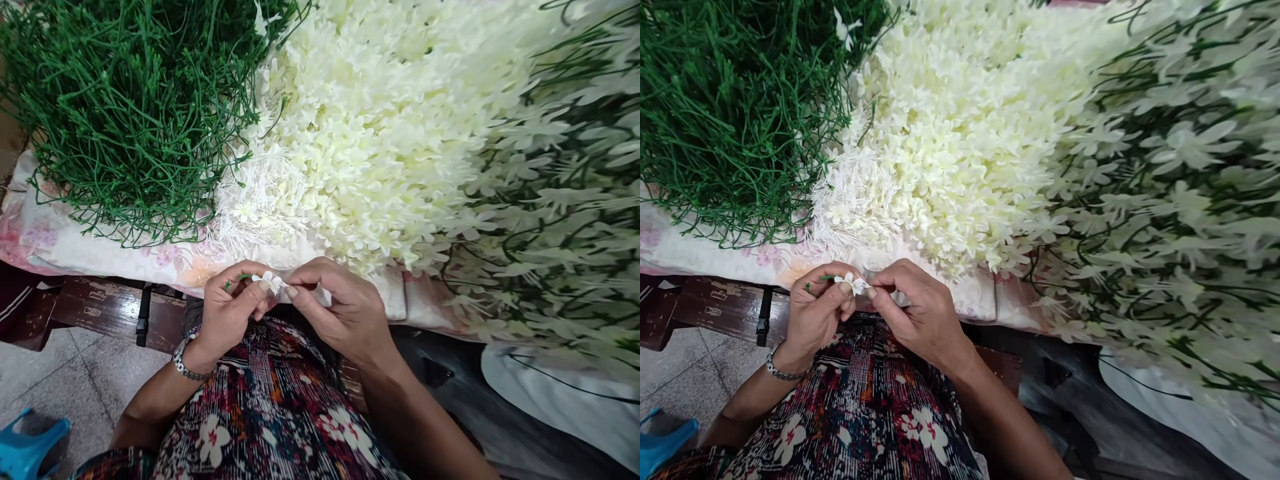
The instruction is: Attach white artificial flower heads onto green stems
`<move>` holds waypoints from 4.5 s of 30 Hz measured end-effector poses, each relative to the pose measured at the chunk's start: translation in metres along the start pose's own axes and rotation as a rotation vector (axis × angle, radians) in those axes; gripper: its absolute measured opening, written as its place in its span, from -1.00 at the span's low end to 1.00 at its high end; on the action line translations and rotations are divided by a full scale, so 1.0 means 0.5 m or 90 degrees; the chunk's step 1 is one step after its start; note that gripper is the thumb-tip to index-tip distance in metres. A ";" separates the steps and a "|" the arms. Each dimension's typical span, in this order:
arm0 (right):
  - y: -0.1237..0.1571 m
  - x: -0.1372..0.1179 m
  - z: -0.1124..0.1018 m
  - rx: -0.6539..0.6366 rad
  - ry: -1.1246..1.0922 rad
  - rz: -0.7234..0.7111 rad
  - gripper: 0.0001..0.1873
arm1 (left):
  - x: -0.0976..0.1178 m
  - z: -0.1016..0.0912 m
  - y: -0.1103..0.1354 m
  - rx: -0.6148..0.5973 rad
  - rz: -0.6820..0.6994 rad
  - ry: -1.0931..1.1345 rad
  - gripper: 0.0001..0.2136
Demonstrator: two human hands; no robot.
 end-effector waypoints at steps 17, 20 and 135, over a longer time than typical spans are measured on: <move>0.020 0.009 -0.007 0.237 -0.148 -0.067 -0.74 | -0.006 0.019 0.003 -0.024 -0.122 0.071 -0.91; 0.018 0.012 -0.015 0.237 -0.207 -0.007 -0.78 | -0.007 0.019 0.005 -0.017 -0.104 0.045 -0.91; 0.036 -0.012 0.004 0.103 0.044 -0.089 -0.79 | 0.021 0.016 0.035 -0.127 0.643 -0.502 -0.72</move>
Point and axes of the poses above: each hand's wrist, its own y-axis away from the middle knuckle, its own z-axis out of the palm, x = y × z, the point moved 3 cm from there along -y, towards the middle knuckle, and after that the axes turned 11 degrees about x, right-handed, at the moved point
